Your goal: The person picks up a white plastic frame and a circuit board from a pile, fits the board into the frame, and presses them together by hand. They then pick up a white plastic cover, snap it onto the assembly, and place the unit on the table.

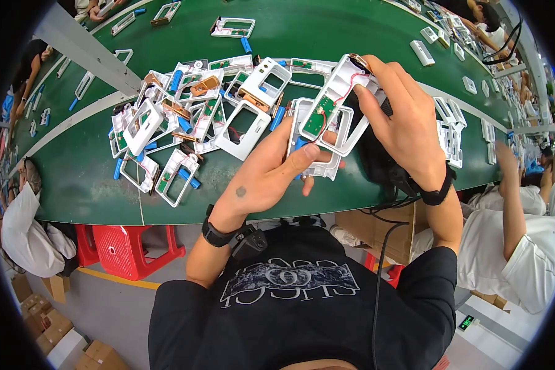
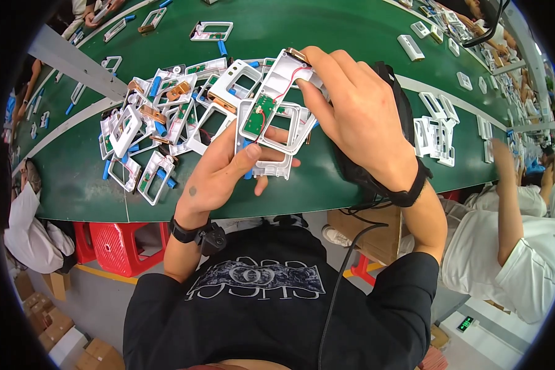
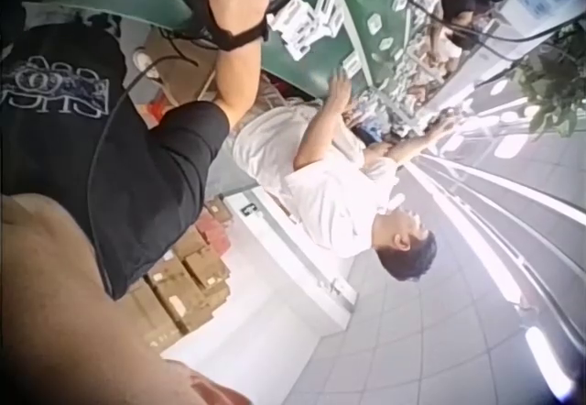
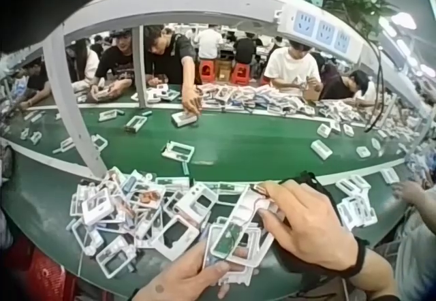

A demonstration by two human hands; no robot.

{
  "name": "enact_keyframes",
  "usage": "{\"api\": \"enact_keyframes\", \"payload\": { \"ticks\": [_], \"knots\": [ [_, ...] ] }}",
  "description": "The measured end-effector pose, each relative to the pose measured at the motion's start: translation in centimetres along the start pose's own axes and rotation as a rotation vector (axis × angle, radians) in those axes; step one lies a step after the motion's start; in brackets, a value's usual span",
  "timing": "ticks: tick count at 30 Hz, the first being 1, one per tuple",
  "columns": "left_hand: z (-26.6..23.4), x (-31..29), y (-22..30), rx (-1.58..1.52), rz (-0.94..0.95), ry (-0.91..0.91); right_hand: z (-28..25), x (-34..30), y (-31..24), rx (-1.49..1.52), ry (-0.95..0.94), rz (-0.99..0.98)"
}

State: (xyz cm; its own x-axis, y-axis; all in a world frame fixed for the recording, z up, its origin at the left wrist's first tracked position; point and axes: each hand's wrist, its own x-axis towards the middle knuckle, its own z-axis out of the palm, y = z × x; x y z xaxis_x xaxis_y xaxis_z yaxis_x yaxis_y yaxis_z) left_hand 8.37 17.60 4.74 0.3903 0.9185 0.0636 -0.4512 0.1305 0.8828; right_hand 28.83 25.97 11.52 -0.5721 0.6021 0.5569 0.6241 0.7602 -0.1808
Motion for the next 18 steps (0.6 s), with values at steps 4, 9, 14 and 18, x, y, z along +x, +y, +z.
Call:
{"api": "enact_keyframes", "payload": {
  "ticks": [4, 9, 14, 18],
  "knots": [
    [0.6, 0.2, -0.2, 0.012, 0.003, 0.061, -0.3, -0.1, -0.1, -0.067, 0.011, -0.012],
    [1.6, 0.4, -0.4, 0.144, -0.022, 0.134, -0.6, 0.3, -0.1, -0.065, 0.03, -0.034],
    [1.4, 0.6, -0.2, 0.133, -0.09, 0.09, -0.8, 0.4, 0.5, 0.217, -0.047, 0.107],
    [0.9, 1.1, -0.7, 0.181, -0.096, 0.063, -0.3, -0.1, 1.5, 0.883, -0.124, 0.47]
  ]
}}
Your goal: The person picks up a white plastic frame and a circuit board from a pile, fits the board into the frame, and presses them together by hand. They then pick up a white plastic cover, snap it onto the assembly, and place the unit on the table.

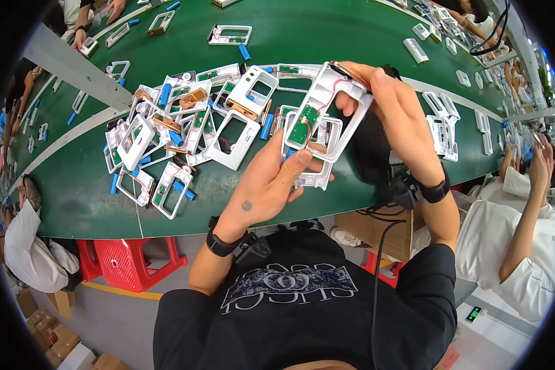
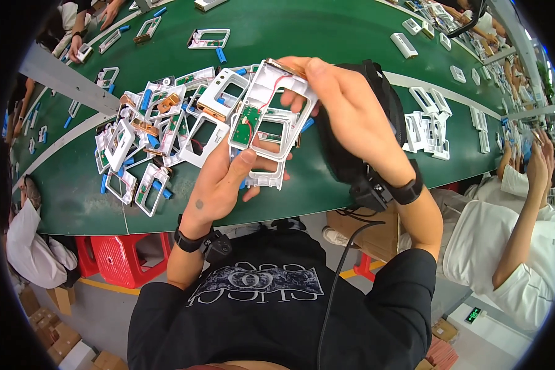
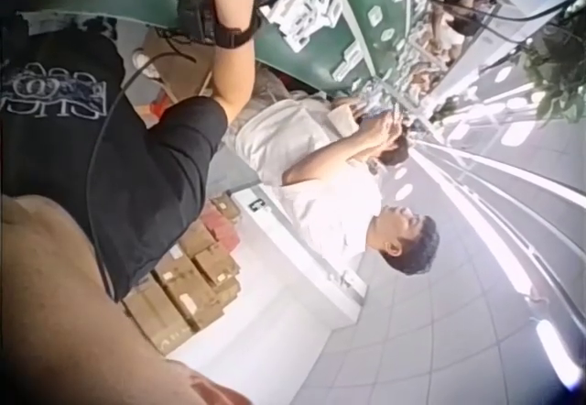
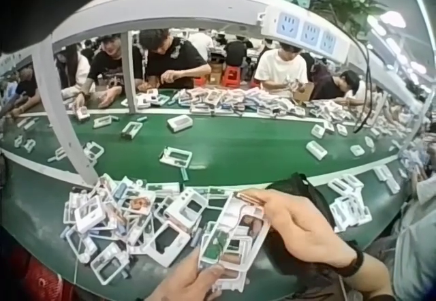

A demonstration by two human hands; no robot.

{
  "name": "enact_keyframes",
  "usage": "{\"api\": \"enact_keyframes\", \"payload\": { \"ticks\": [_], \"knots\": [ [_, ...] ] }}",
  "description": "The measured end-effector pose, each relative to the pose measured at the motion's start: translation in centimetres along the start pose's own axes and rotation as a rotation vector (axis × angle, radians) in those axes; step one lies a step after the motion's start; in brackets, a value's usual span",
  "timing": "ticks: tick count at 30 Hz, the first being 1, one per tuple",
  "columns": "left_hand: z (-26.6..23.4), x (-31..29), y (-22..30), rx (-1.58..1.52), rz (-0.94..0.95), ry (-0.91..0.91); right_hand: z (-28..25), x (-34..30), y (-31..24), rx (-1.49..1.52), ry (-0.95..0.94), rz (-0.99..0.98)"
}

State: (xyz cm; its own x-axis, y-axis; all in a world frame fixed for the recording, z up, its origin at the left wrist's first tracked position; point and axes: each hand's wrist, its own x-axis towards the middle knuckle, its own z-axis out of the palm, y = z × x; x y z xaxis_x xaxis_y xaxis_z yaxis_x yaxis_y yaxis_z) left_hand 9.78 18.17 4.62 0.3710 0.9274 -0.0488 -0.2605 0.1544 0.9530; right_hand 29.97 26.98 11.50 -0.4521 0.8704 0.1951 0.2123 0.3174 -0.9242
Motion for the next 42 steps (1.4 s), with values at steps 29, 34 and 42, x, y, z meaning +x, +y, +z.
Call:
{"api": "enact_keyframes", "payload": {
  "ticks": [29, 34, 42],
  "knots": [
    [0.0, 2.3, 1.0, -0.538, 0.111, 0.047, 4.2, -5.1, -1.4, -0.979, -0.075, -0.785],
    [-0.4, 1.5, 1.7, -0.616, 0.062, 0.003, 4.4, -4.4, -1.7, -0.91, -0.074, -0.796],
    [-1.9, -0.1, 0.0, -0.614, -0.018, -0.062, 5.4, -4.5, -0.3, -0.678, -0.06, -0.604]
  ]
}}
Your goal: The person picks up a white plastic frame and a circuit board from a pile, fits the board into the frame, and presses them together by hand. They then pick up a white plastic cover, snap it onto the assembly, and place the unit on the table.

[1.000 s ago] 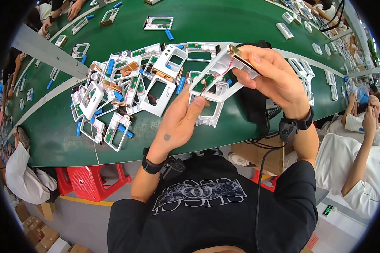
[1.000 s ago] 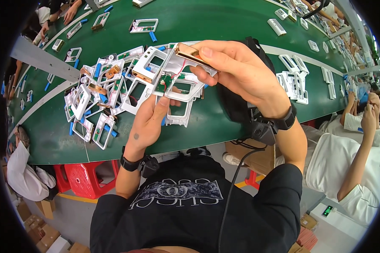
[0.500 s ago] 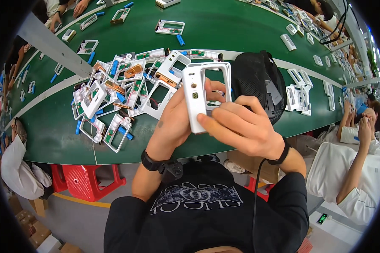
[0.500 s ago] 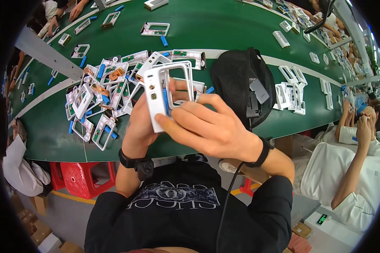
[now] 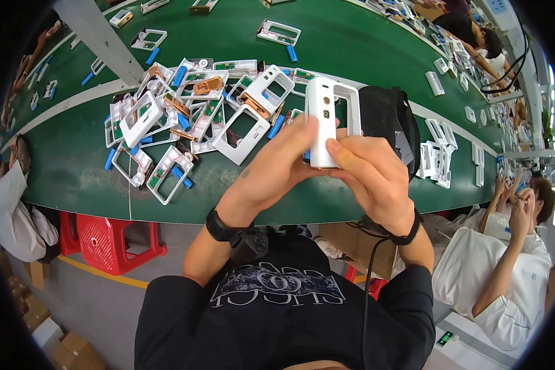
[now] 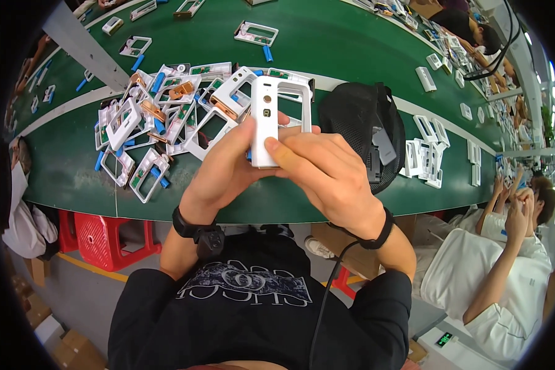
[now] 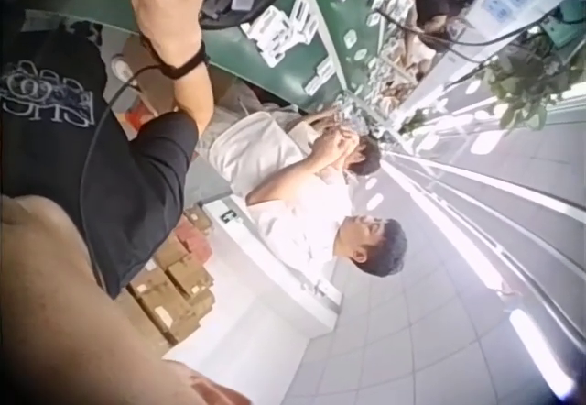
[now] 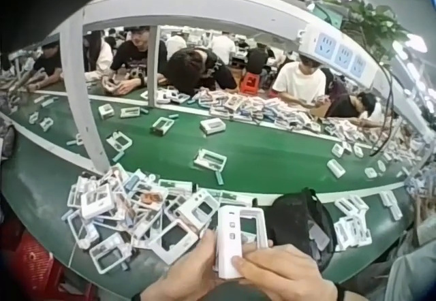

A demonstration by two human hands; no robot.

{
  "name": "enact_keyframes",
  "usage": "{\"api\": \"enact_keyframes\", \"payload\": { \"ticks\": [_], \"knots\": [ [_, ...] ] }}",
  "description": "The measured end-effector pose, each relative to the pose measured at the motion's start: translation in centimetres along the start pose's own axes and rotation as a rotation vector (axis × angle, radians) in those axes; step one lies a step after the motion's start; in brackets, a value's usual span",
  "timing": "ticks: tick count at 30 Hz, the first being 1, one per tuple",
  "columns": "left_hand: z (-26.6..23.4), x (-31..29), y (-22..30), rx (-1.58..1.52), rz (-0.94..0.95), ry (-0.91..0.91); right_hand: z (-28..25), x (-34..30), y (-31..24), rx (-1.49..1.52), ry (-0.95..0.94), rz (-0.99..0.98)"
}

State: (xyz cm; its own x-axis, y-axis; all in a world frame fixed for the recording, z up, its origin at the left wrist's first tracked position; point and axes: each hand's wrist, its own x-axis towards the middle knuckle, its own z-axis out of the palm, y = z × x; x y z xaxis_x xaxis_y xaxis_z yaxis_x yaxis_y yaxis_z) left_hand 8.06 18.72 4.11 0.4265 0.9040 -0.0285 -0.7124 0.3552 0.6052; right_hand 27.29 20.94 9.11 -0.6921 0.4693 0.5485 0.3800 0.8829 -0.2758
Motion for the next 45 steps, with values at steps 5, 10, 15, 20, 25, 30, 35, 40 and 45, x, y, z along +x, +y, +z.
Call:
{"api": "enact_keyframes", "payload": {
  "ticks": [5, 10, 15, 20, 25, 30, 35, 40, 45],
  "knots": [
    [-2.2, -0.4, 0.3, 0.245, 0.146, -0.271, -0.2, -0.3, 0.0, 0.104, -0.01, 0.004],
    [-1.5, -0.7, 0.9, 0.282, 0.115, -0.182, -0.9, -0.2, 0.1, 0.098, 0.008, -0.086],
    [-1.2, -0.8, 1.3, 0.264, 0.106, -0.107, -0.7, 0.2, 0.1, -0.061, -0.084, -0.127],
    [-1.8, -1.6, 1.1, 0.108, 0.044, -0.093, 0.4, -0.4, -0.7, -0.026, -0.062, -0.125],
    [0.2, -1.6, -0.6, 0.525, 0.2, 0.073, 1.4, -0.5, -1.5, -0.155, -0.034, -0.042],
    [1.4, -0.9, -1.1, 0.227, 0.108, 0.249, 1.2, 0.1, -0.9, -0.23, -0.059, -0.163],
    [0.0, -0.5, -1.1, 0.396, 0.085, 0.209, 1.2, -0.2, -0.9, -0.323, -0.048, -0.281],
    [0.5, 0.3, -0.8, 0.575, 0.08, 0.246, 0.6, -0.3, -0.4, -0.316, -0.061, -0.252],
    [1.6, 0.3, 0.1, 0.63, 0.016, 0.273, 0.3, -0.6, -0.3, -0.284, -0.055, -0.224]
  ]
}}
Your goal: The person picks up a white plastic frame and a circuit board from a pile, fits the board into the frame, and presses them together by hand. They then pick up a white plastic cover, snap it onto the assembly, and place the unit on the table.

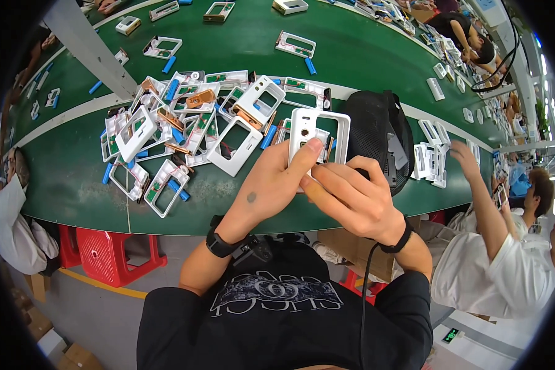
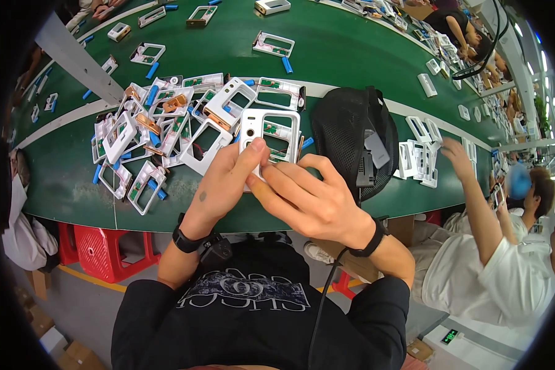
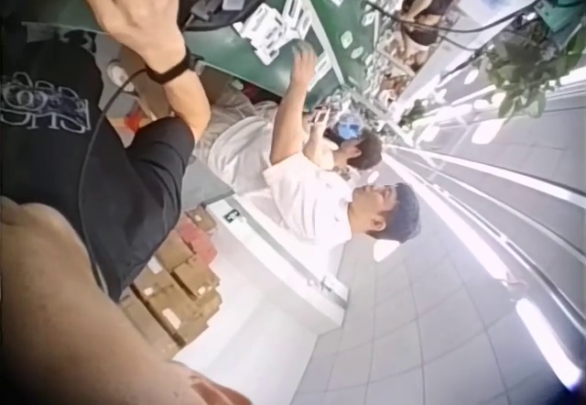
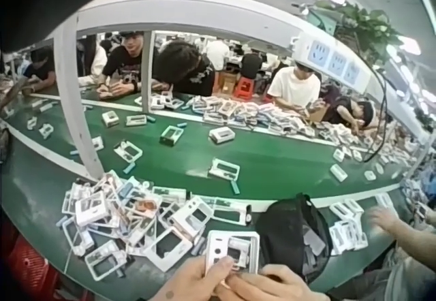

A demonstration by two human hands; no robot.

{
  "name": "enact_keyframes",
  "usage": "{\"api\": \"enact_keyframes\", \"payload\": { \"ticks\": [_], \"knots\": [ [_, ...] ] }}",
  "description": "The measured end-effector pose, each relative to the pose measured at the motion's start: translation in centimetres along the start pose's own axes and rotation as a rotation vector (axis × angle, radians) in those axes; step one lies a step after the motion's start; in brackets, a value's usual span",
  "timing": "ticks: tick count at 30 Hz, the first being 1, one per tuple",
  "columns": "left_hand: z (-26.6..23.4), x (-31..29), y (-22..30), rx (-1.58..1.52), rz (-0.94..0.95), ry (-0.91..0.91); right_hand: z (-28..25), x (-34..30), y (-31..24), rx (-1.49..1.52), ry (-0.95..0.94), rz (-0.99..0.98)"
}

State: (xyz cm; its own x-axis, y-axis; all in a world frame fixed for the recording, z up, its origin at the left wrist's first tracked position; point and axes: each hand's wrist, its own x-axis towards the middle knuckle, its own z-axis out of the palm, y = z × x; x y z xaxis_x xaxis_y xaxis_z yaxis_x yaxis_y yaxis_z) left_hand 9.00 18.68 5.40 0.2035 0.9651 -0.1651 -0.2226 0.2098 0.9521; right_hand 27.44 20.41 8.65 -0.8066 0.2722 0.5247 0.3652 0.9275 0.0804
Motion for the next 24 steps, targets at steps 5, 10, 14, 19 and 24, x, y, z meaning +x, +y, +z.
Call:
{"api": "enact_keyframes", "payload": {
  "ticks": [5, 10, 14, 19, 24],
  "knots": [
    [0.0, 0.5, -0.3, 0.023, 0.072, 0.011, -0.3, 0.1, -0.2, 0.123, -0.035, 0.138],
    [-0.2, 1.0, -1.8, -0.265, -0.041, -0.012, -0.8, 0.3, -0.9, 0.172, -0.07, 0.21],
    [0.6, 1.1, -2.6, -0.498, -0.042, -0.023, -0.1, 0.5, -1.0, 0.253, -0.044, 0.255],
    [0.9, 0.8, -3.0, -0.74, -0.032, -0.094, 0.0, 0.2, -1.3, 0.361, 0.012, 0.296],
    [1.0, 0.4, -3.5, -0.712, -0.029, -0.131, 0.0, -0.1, -1.9, 0.239, 0.028, 0.226]
  ]
}}
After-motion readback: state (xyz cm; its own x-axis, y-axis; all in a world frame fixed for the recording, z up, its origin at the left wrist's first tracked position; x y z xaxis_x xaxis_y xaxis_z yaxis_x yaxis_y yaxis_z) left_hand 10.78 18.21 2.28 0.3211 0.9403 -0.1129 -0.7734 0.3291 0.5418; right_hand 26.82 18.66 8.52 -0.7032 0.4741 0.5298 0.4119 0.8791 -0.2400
